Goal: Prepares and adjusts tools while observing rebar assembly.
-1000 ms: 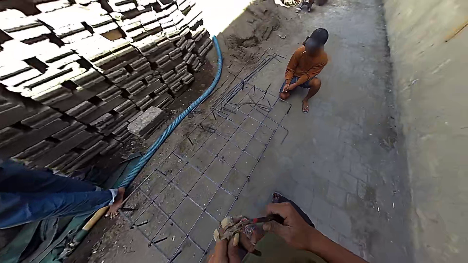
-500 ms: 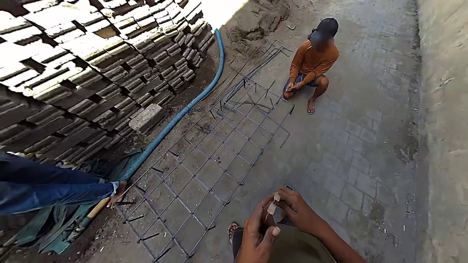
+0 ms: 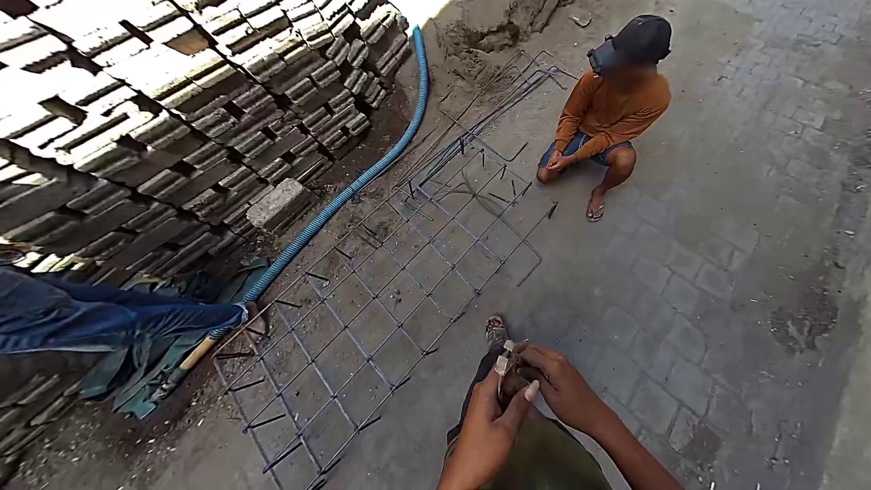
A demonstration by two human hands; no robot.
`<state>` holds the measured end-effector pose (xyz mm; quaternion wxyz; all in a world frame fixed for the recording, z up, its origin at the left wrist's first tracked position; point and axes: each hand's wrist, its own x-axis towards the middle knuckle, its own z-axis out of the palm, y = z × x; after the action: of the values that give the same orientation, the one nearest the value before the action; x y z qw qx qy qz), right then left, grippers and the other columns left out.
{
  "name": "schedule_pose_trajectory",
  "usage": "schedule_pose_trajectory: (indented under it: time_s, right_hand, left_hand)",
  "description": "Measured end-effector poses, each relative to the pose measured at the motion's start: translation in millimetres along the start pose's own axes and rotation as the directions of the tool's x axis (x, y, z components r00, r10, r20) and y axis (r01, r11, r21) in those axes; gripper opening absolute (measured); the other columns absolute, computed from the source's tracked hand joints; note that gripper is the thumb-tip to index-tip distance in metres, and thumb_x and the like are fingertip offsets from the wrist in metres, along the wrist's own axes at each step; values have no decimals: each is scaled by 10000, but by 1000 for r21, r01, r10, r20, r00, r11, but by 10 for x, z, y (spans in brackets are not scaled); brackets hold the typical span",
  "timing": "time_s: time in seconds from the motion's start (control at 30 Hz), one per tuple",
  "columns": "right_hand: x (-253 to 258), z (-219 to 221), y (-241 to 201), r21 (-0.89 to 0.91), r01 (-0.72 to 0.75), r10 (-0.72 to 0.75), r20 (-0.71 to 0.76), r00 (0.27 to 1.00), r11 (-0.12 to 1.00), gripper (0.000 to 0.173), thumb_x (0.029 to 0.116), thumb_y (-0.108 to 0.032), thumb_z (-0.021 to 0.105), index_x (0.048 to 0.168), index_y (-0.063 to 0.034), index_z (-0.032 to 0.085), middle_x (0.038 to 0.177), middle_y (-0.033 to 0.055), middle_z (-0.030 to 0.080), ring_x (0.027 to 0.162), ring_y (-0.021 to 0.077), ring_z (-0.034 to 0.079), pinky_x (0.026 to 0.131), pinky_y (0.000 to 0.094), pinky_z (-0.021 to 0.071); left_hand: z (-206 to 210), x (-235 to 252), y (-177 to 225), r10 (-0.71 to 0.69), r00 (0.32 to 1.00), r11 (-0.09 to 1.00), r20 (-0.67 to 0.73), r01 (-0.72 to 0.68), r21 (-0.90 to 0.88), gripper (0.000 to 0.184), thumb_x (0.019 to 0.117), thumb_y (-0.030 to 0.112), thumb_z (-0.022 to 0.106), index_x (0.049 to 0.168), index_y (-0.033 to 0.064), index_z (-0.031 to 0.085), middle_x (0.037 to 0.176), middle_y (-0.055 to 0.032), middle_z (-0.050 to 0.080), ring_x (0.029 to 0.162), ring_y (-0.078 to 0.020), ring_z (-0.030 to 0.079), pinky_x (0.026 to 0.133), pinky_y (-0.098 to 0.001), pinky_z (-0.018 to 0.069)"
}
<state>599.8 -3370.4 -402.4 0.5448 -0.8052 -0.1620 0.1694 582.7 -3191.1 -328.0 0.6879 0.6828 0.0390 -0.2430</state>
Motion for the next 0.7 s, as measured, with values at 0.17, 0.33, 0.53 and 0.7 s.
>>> schedule_pose_trajectory:
  time_s: [0.17, 0.33, 0.53, 0.7]
  right_hand:
    - [618, -508, 437, -100, -24, 17, -73, 997, 995, 230, 1024, -125, 540, 1075, 27, 704, 981, 163, 702, 874, 232, 703, 828, 355, 584]
    - [1176, -1238, 516, -274, -70, 28, -155, 988, 959, 218, 1014, -122, 552, 1106, -7, 711, 989, 153, 698, 836, 259, 712, 738, 411, 606]
    - [1609, -1810, 551, -522, 26, -133, -168, 977, 853, 280, 1018, -264, 518, 1049, -86, 732, 875, 85, 677, 659, 216, 682, 482, 365, 536]
    - [1945, -2263, 805, -562, 155, -200, -19, 980, 813, 350, 1054, -339, 442, 998, -110, 701, 807, 56, 634, 611, 185, 641, 445, 329, 490]
  left_hand:
    - [127, 910, 36, 53, 989, 993, -138, -67, -97, 546, 945, 181, 625, 1370, -40, 363, 735, 101, 530, 592, 31, 503, 564, -165, 455]
    - [207, 1825, 224, 160, 983, 978, -92, -170, -119, 312, 1043, 383, 505, 1003, 76, 547, 714, 143, 464, 598, 70, 436, 572, -139, 399]
    - [216, 2447, 488, 242, 954, 881, -179, -293, -370, 406, 1080, 482, 414, 807, 216, 554, 634, 137, 477, 547, 33, 461, 538, -153, 416]
    - [332, 2836, 568, 122, 955, 830, -269, -247, -500, 388, 1087, 429, 440, 768, 224, 524, 585, 149, 413, 492, 24, 401, 492, -162, 366]
